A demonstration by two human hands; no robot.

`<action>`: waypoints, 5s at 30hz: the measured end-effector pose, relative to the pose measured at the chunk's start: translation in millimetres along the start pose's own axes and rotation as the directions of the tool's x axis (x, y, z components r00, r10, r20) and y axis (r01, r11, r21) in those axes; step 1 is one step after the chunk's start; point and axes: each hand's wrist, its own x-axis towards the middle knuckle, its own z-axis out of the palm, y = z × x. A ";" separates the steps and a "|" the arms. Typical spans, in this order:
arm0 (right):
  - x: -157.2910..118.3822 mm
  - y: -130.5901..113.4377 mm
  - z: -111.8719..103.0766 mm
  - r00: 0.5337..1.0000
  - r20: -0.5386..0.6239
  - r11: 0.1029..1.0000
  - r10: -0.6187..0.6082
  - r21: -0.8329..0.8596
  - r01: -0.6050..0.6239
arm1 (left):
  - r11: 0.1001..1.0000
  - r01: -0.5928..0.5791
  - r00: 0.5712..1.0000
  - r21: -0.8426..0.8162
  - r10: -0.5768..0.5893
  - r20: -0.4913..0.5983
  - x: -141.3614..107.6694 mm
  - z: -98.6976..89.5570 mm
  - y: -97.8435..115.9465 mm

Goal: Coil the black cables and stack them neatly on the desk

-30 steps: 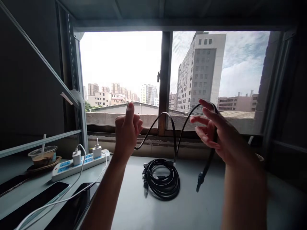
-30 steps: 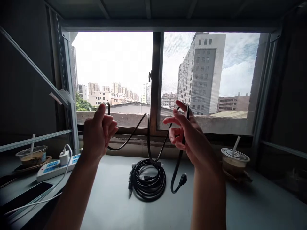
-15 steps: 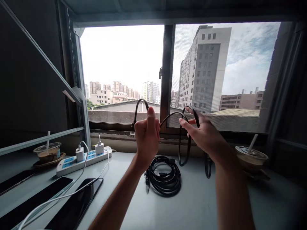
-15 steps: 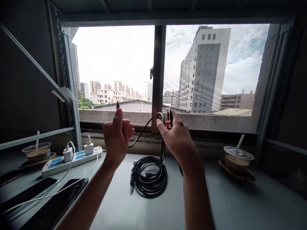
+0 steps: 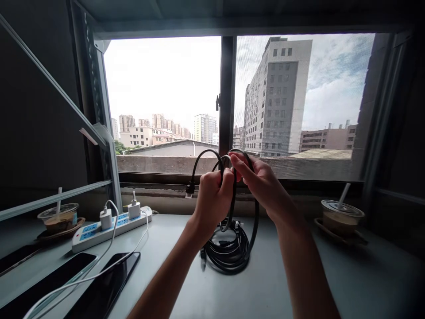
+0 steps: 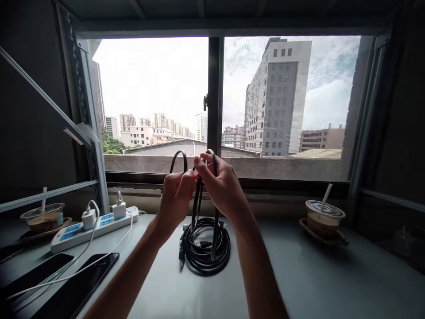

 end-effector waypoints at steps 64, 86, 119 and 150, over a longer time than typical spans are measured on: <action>3.0 5.5 -16.3 0.964 -0.116 0.932 -0.238 -0.308 0.193 | 0.934 0.335 0.941 -0.124 -0.325 0.096 21.4 -22.8 -22.0; 9.1 1.3 -12.7 0.872 -0.480 0.960 0.091 0.275 0.051 | 0.527 0.682 0.725 -0.507 -0.581 0.371 10.4 22.5 -59.1; -2.6 -10.1 -5.6 0.923 -0.376 0.990 -0.083 0.075 0.120 | 0.506 0.846 0.479 -0.171 -0.578 0.661 -10.3 44.8 -79.6; 18.5 28.9 -16.5 0.840 -0.400 0.929 -0.365 -0.104 0.354 | 0.592 0.393 0.919 -0.704 -0.277 0.280 22.2 -4.3 -45.2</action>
